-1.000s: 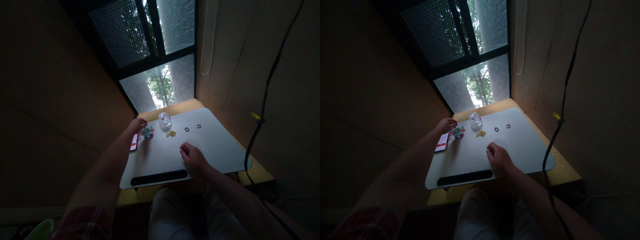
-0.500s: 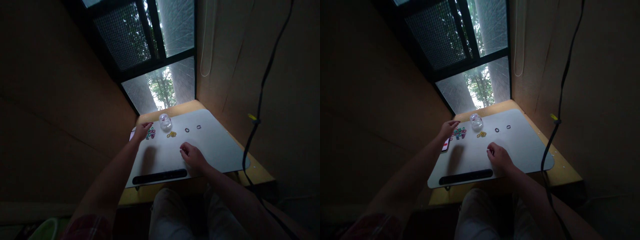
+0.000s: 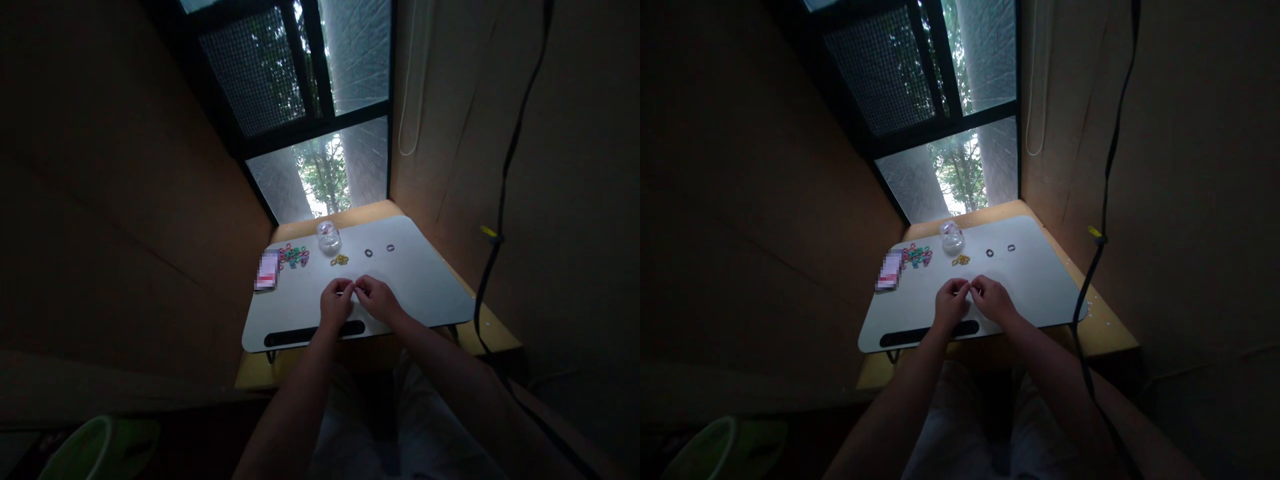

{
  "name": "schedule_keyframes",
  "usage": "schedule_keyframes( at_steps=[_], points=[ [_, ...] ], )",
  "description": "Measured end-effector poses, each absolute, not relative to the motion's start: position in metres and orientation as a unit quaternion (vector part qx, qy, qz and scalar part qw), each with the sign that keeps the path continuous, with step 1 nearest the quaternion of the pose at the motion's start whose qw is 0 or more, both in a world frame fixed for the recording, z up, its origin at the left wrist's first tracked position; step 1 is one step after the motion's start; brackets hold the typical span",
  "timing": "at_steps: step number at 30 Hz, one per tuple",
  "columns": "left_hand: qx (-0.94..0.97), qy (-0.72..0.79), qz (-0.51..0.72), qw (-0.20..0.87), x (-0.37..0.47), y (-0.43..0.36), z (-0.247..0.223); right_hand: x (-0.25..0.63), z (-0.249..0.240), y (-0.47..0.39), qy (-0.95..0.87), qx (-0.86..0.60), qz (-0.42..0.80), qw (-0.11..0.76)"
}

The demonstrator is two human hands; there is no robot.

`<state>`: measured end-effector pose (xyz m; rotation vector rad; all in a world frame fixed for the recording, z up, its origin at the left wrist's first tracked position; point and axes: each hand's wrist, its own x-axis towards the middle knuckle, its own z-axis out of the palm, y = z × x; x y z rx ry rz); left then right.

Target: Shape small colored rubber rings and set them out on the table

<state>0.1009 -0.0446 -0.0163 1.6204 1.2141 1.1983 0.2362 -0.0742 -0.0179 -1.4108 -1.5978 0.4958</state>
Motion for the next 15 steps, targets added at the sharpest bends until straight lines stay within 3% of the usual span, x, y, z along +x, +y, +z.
schedule_keyframes(
  at_steps=[15],
  points=[
    [0.709, 0.473, 0.414, 0.32, 0.1008, -0.0462, -0.0205, 0.2379, -0.0242, -0.0712, -0.646, -0.579, 0.191, 0.459]
  ],
)
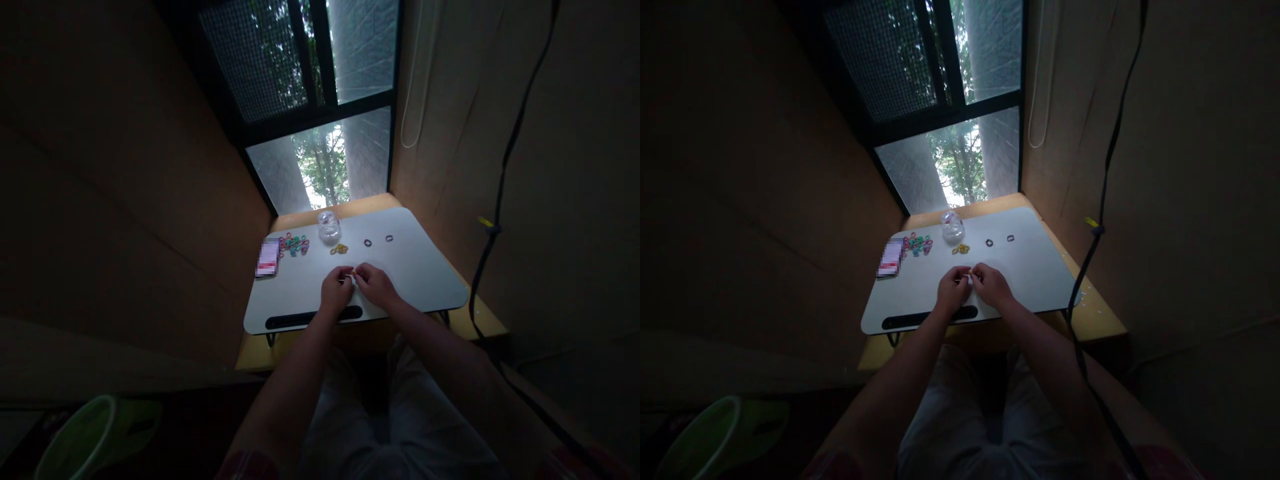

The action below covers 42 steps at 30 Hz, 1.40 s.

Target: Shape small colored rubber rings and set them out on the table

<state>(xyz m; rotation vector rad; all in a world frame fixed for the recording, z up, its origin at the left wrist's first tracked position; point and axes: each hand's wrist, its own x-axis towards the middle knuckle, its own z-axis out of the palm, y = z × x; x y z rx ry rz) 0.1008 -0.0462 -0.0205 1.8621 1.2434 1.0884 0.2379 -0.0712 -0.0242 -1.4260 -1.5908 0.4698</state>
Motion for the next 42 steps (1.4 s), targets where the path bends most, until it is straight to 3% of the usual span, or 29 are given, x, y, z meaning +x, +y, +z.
schedule_keyframes(
  at_steps=[13, 26, 42],
  points=[
    [0.705, 0.459, 0.413, 0.349, 0.1009, -0.0491, -0.0167, 0.2405, -0.0249, -0.0685, -0.632, -0.578, 0.199, 0.476],
    [0.719, 0.482, 0.404, 0.295, 0.1018, -0.0484, -0.0174, 0.2404, -0.023, -0.0704, -0.605, -0.566, 0.231, 0.511],
    [0.689, 0.494, 0.425, 0.317, 0.1018, -0.0488, -0.0158, 0.2387, -0.0251, -0.0698, -0.611, -0.572, 0.224, 0.5]
  ],
)
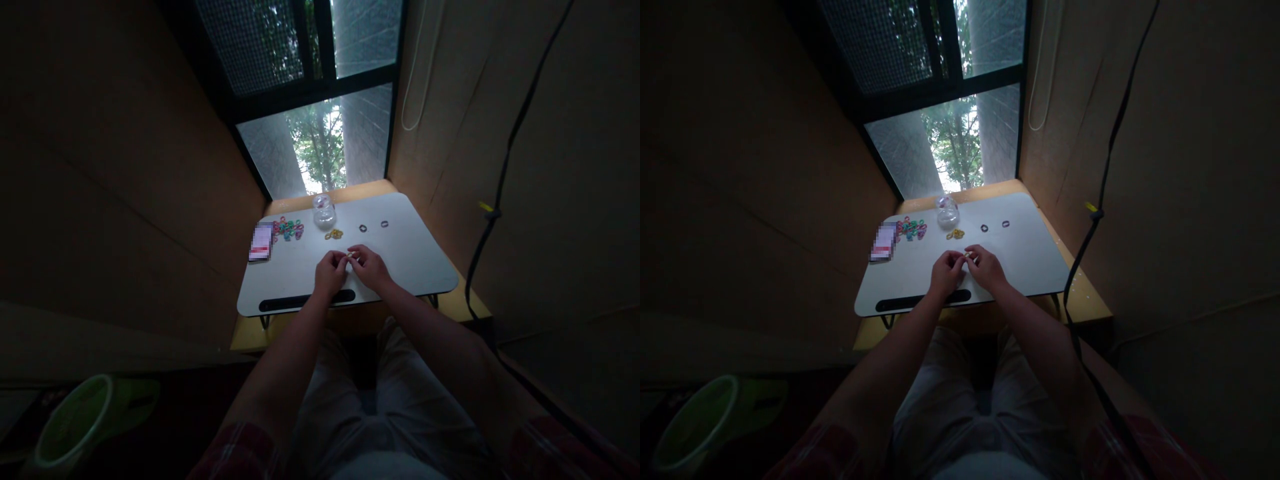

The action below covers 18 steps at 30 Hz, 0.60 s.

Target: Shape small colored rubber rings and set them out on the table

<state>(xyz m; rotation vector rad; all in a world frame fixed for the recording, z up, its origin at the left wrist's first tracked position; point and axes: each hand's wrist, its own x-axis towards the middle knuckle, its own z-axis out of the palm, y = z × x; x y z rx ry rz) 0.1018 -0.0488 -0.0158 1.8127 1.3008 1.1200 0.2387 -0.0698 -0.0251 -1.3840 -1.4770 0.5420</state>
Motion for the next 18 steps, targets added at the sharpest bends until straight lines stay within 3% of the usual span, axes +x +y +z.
schedule_keyframes(
  at_steps=[18],
  points=[
    [0.694, 0.489, 0.422, 0.318, 0.1019, -0.0474, -0.0162, 0.2396, -0.024, -0.0694, -0.619, -0.582, 0.211, 0.483]
  ],
)
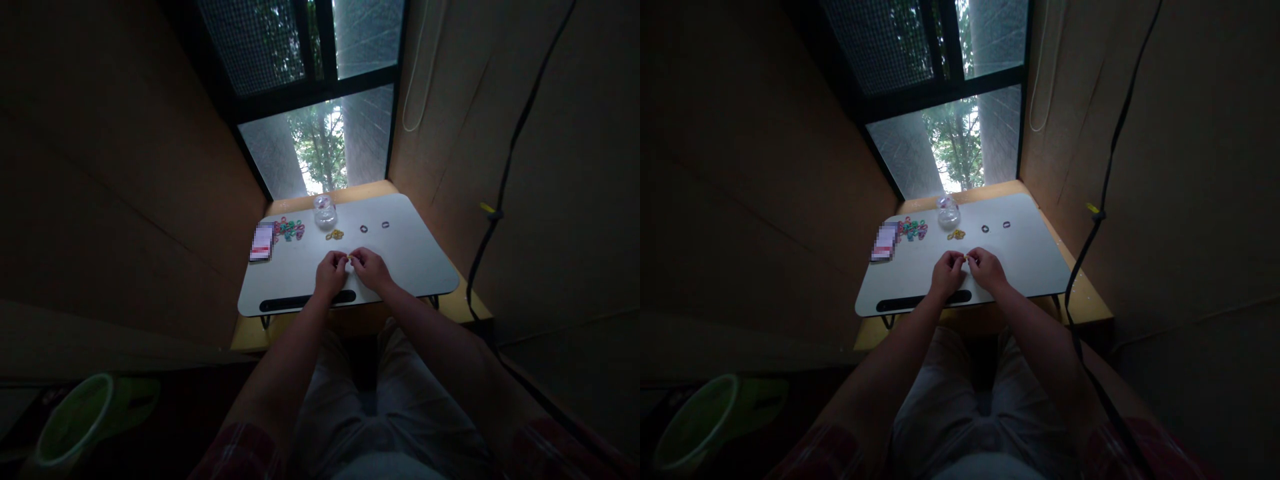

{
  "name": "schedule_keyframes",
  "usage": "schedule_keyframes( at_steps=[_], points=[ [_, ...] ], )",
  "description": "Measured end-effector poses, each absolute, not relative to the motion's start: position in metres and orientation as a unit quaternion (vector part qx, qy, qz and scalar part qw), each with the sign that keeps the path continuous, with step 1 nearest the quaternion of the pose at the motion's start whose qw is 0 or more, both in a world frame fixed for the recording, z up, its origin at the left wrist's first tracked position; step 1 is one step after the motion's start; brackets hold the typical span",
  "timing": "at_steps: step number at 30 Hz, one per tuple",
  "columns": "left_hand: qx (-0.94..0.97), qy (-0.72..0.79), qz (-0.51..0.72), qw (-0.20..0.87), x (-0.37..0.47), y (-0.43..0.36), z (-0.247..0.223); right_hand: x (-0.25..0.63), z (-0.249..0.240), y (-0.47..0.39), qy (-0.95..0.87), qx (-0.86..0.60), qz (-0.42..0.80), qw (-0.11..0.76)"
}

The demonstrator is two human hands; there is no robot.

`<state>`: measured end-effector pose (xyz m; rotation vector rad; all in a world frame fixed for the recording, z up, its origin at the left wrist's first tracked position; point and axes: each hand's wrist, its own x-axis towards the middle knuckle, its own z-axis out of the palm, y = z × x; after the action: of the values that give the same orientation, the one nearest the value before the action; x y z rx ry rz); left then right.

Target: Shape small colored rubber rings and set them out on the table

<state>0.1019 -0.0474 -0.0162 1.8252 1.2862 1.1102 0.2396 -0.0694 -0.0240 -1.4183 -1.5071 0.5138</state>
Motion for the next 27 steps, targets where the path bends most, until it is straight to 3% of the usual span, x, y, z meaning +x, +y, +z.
schedule_keyframes(
  at_steps=[27],
  points=[
    [0.699, 0.505, 0.404, 0.304, 0.1005, -0.0527, -0.0115, 0.2376, -0.0202, -0.072, -0.626, -0.598, 0.187, 0.464]
  ],
)
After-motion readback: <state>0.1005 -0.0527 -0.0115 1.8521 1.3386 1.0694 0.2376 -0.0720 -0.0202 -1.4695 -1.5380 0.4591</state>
